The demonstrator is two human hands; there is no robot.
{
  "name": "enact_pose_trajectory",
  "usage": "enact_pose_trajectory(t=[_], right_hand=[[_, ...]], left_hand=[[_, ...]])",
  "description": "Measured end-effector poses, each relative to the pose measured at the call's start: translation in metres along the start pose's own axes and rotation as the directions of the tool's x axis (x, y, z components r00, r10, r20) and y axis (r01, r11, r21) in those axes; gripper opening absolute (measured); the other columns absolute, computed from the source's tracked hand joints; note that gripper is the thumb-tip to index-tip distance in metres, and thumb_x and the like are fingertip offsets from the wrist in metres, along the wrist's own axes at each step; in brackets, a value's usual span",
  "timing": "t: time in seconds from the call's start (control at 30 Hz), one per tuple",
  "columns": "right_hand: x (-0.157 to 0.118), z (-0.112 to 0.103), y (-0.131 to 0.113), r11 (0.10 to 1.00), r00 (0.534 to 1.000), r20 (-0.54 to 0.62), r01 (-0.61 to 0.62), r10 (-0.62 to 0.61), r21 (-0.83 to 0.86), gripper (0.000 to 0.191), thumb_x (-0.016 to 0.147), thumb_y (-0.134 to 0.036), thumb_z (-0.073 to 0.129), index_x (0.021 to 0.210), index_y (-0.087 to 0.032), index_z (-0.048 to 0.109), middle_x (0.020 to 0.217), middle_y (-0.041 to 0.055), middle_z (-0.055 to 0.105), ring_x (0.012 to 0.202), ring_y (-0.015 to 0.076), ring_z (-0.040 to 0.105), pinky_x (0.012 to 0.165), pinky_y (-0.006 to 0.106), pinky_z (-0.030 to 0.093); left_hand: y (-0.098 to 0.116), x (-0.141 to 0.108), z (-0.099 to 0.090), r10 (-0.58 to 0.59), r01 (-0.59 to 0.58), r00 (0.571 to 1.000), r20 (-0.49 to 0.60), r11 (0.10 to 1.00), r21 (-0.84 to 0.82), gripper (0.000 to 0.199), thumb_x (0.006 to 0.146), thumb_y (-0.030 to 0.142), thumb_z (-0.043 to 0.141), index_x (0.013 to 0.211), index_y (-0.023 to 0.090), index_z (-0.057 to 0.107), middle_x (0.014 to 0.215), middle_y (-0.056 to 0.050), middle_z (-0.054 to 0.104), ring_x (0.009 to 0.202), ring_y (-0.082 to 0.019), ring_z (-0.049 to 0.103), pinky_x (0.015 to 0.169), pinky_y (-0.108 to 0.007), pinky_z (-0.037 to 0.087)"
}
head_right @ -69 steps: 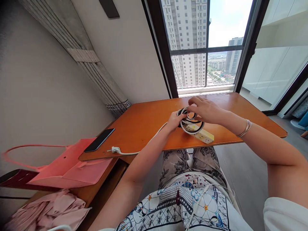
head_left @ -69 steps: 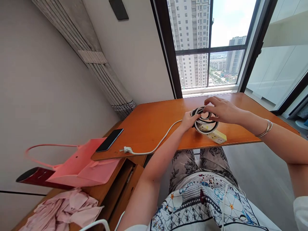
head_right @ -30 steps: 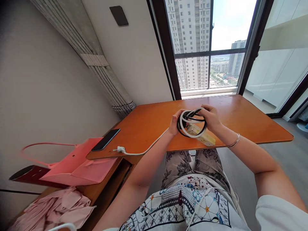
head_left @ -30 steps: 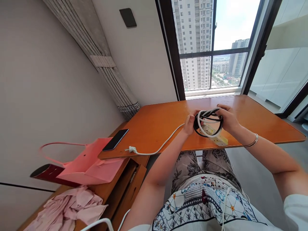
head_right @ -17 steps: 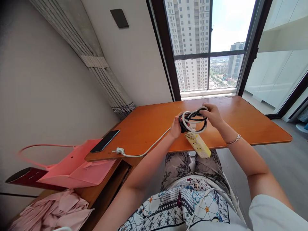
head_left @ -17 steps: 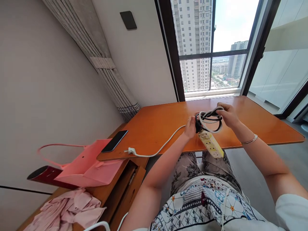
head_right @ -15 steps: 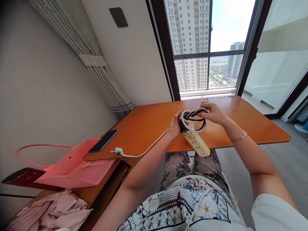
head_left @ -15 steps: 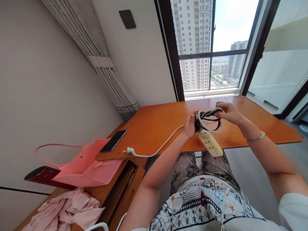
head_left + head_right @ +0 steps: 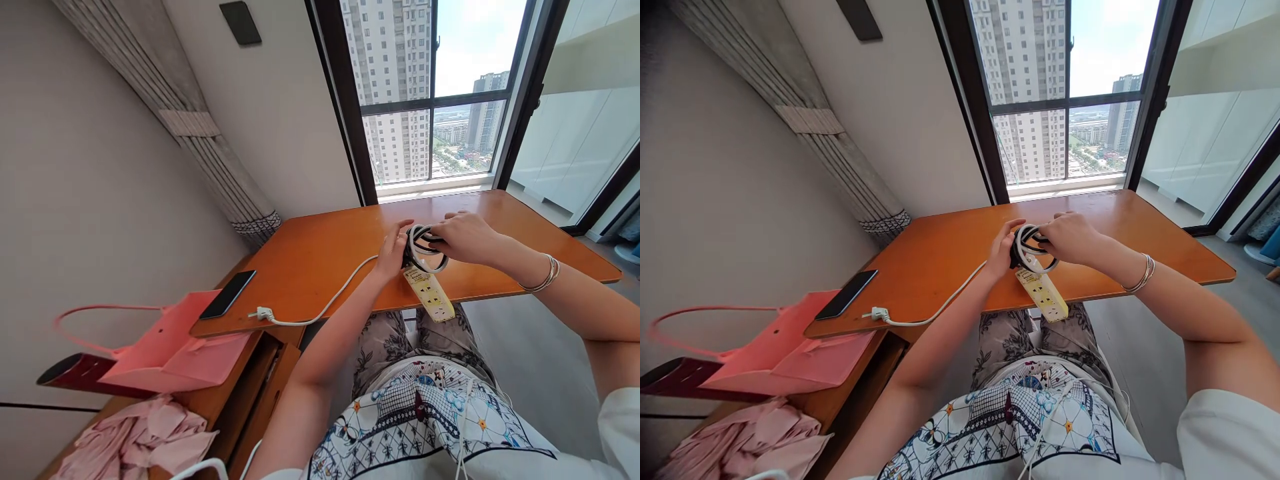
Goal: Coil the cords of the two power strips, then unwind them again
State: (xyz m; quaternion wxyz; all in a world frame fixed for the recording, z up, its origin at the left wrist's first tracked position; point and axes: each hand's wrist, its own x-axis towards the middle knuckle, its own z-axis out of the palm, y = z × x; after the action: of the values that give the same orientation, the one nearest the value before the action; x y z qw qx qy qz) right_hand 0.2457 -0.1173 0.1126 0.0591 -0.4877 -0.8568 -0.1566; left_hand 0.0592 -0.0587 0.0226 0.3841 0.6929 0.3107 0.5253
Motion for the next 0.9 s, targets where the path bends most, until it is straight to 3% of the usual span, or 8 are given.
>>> enact_pose_trajectory(t=[0.23,0.37,0.43,0.53,0.7,0.8,0.9], right_hand=[[-0.001,0.003,0.01,0.94,0.99,-0.097,-0.061,0.098,0.334,0.03,0.086,-0.039,0.057,0.063,-0.019,0.058,0.053,-0.0023,0.054,0.054,0.0124,0.043,0.078,0.034,0.035],[0.001,0.017,0.009,0.853,0.947,-0.264,-0.02,0.183,0.522,0.05,0.088,-0.053,0.056,0.052,-0.02,0.049,0.047,-0.0039,0.044,0.052,0.0109,0.038,0.081,0.035,0.035],[0.001,0.025,0.005,0.806,0.903,-0.351,0.008,0.248,0.591,0.052,0.09,-0.053,0.056,0.051,-0.02,0.047,0.048,-0.0029,0.043,0.055,0.0119,0.039,0.08,0.035,0.034],[0.002,0.035,-0.006,0.738,0.815,-0.46,0.061,0.352,0.672,0.052,0.088,-0.052,0.057,0.049,-0.021,0.045,0.05,-0.0023,0.039,0.057,0.0136,0.04,0.077,0.035,0.035],[0.006,0.049,-0.021,0.63,0.636,-0.587,0.197,0.501,0.751,0.06,0.089,-0.062,0.054,0.047,-0.022,0.037,0.049,-0.0031,0.032,0.054,0.014,0.033,0.068,0.035,0.035],[0.007,0.05,-0.016,0.678,0.57,-0.693,0.294,0.442,0.674,0.064,0.09,-0.061,0.058,0.046,-0.021,0.035,0.046,-0.0046,0.03,0.049,0.012,0.029,0.066,0.036,0.032],[0.005,0.042,-0.001,0.812,0.62,-0.765,0.35,0.172,0.466,0.061,0.09,-0.054,0.063,0.045,-0.019,0.041,0.042,-0.0062,0.031,0.046,0.0096,0.027,0.069,0.037,0.03]], left_hand=[[0.004,-0.005,0.001,0.005,0.002,0.998,0.056,0.993,-0.121,0.065,0.084,0.071,0.052,0.122,0.019,0.063,0.091,-0.006,0.072,0.062,-0.016,0.061,0.059,-0.029,0.049],[0.008,-0.007,0.002,0.008,0.002,0.999,0.047,0.98,-0.197,0.07,0.08,0.077,0.055,0.117,0.019,0.065,0.105,-0.009,0.073,0.076,-0.019,0.068,0.064,-0.029,0.053],[0.011,-0.007,0.001,0.006,-0.002,1.0,0.013,0.971,-0.24,0.072,0.078,0.08,0.057,0.115,0.018,0.066,0.104,-0.01,0.074,0.079,-0.02,0.069,0.066,-0.03,0.055],[0.016,-0.009,0.001,-0.032,0.031,0.999,0.003,0.955,-0.295,0.076,0.076,0.082,0.058,0.117,0.018,0.064,0.088,-0.007,0.074,0.066,-0.018,0.067,0.06,-0.03,0.053],[0.014,-0.014,0.002,-0.037,0.056,0.997,0.062,0.936,-0.348,0.089,0.073,0.091,0.049,0.123,0.018,0.061,0.063,-0.001,0.065,0.05,-0.015,0.06,0.047,-0.026,0.047],[0.008,-0.017,0.0,0.015,0.032,0.991,0.131,0.938,-0.345,0.098,0.068,0.098,0.042,0.122,0.017,0.06,0.063,-0.001,0.065,0.05,-0.015,0.059,0.047,-0.026,0.047],[0.003,-0.02,-0.006,0.051,0.007,0.976,0.214,0.965,-0.261,0.101,0.065,0.097,0.047,0.127,0.017,0.058,0.071,-0.002,0.065,0.052,-0.014,0.057,0.05,-0.027,0.048]])
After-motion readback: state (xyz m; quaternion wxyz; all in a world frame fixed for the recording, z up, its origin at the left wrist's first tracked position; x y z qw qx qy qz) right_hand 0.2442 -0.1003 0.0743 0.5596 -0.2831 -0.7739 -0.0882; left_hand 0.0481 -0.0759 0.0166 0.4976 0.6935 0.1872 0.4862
